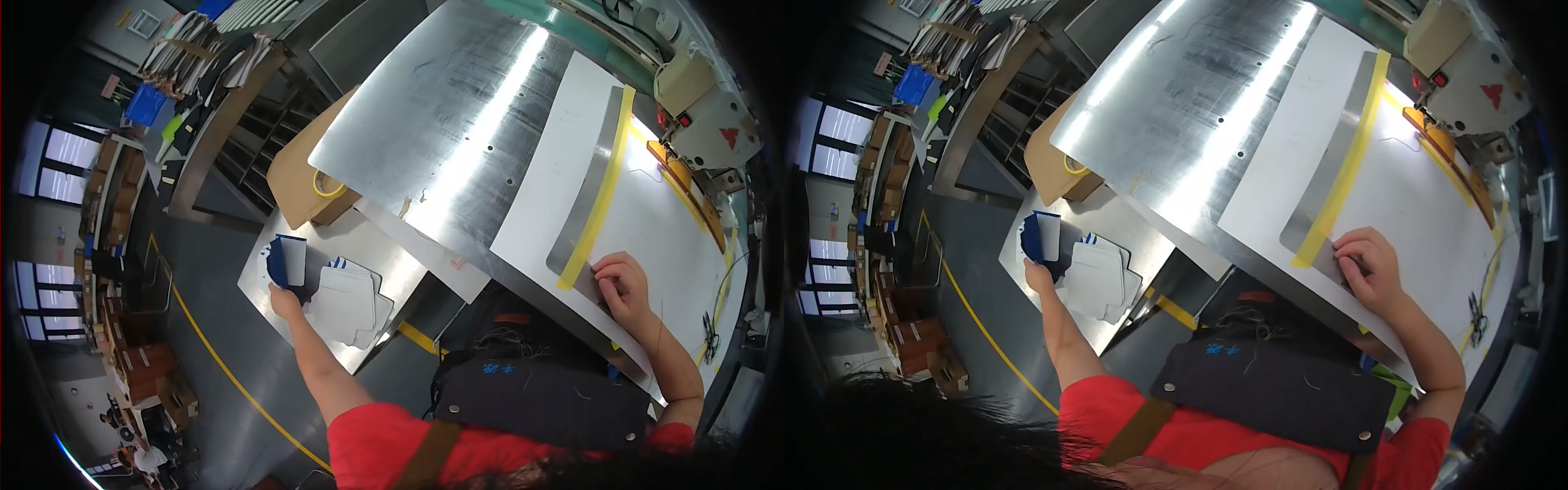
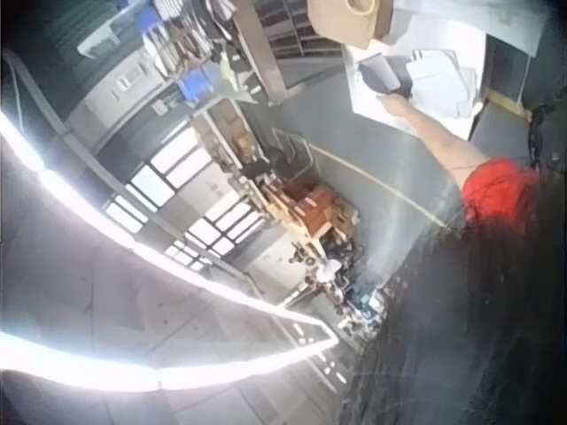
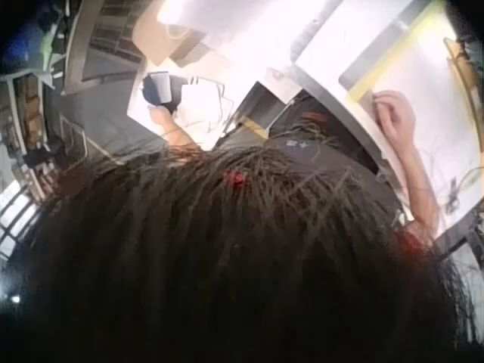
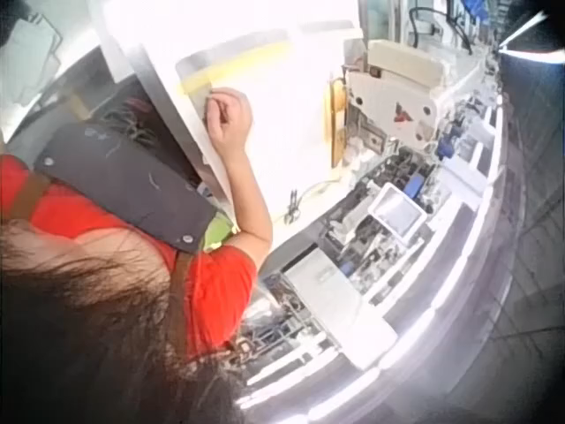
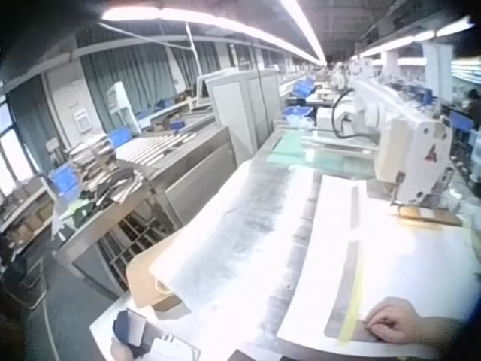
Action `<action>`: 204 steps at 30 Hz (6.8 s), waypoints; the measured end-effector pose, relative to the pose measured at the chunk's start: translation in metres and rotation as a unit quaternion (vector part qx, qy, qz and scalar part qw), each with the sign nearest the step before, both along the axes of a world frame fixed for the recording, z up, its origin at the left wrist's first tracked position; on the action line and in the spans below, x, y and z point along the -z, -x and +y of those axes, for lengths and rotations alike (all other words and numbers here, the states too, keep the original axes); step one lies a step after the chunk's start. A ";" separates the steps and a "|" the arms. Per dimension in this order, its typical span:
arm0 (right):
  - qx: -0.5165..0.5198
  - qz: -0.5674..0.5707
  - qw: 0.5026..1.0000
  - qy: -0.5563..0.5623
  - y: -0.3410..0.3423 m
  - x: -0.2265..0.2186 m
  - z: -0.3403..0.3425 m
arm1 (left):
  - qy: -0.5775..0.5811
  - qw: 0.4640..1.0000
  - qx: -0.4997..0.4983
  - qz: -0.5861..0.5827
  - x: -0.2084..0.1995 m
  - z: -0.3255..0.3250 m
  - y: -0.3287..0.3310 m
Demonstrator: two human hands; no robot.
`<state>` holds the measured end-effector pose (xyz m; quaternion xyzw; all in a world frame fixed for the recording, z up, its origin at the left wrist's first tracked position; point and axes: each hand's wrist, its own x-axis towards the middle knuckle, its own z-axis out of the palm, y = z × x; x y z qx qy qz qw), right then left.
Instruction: Sewing blue fabric pieces together using an industrial sewing machine.
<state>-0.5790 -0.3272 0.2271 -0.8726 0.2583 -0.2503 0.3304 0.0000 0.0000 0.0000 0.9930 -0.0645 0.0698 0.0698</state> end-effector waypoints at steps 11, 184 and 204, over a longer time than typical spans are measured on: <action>-0.014 -0.007 1.000 -0.008 -0.002 -0.002 0.002 | 0.176 0.981 -0.032 -0.078 -0.098 0.038 -0.040; 0.335 -0.124 0.847 -0.394 0.177 -0.022 0.029 | 0.254 0.110 0.961 -0.006 -0.271 -0.318 0.405; 0.207 0.054 0.974 -0.076 0.161 -0.024 0.010 | 0.215 0.105 0.971 0.019 -0.277 -0.312 0.411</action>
